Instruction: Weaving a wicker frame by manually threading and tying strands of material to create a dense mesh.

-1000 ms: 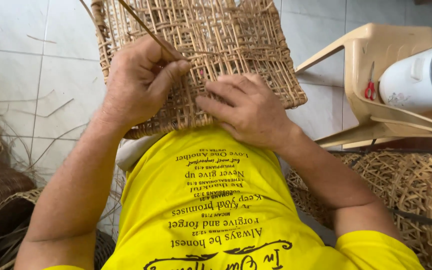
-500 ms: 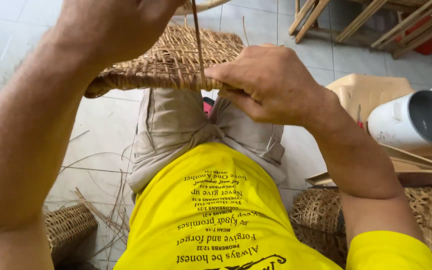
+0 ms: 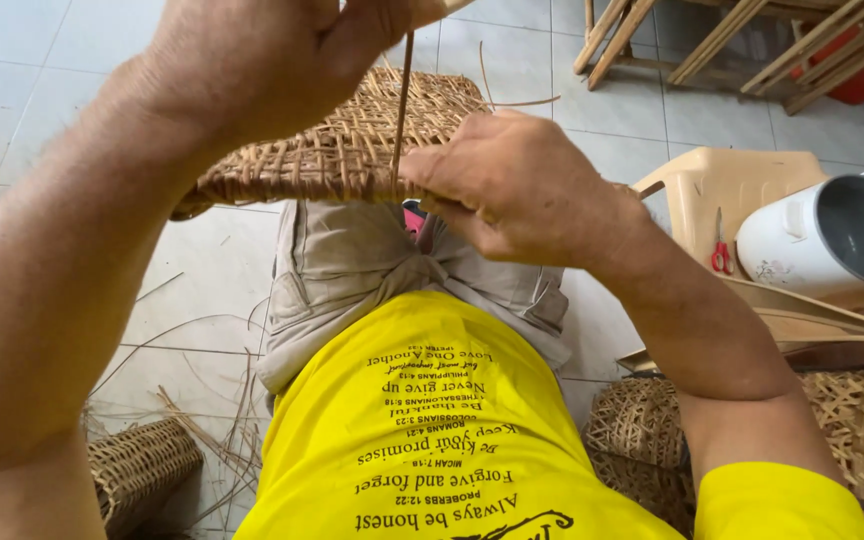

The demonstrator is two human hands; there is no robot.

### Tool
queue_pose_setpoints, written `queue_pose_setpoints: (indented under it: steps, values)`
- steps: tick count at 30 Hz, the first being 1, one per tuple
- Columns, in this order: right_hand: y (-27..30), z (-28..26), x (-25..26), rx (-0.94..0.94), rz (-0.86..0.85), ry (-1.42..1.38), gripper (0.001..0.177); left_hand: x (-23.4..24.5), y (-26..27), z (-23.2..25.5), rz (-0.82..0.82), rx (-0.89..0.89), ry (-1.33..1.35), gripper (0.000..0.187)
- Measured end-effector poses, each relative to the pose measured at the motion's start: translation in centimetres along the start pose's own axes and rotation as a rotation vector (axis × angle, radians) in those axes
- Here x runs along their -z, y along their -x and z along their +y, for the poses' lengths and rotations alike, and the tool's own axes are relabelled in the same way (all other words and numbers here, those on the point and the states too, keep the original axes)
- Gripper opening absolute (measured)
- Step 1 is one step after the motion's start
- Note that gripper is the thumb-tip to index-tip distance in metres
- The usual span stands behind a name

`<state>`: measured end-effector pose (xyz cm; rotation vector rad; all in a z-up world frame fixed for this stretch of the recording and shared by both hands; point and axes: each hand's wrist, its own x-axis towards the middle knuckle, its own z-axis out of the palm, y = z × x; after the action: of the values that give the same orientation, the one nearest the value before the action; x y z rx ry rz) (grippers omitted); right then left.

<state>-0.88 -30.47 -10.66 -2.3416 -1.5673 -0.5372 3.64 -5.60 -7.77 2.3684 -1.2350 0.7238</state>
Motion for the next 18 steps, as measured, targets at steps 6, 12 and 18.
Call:
queue_pose_setpoints:
  steps: [6,12,18]
  values:
    - [1.5,-1.5,-1.7,-0.049,-0.052,0.070,0.029,-0.2,1.9,2.7,0.138,-0.100,0.144,0.011]
    - [2.9,-2.2,-4.5,0.091,-0.011,0.328,0.018,-3.3,4.3,1.0,0.167,0.036,0.276,0.028]
    - [5.1,-4.1,-8.1,0.068,0.031,0.279,0.019,-7.1,8.7,1.2,-0.005,0.241,0.277,0.033]
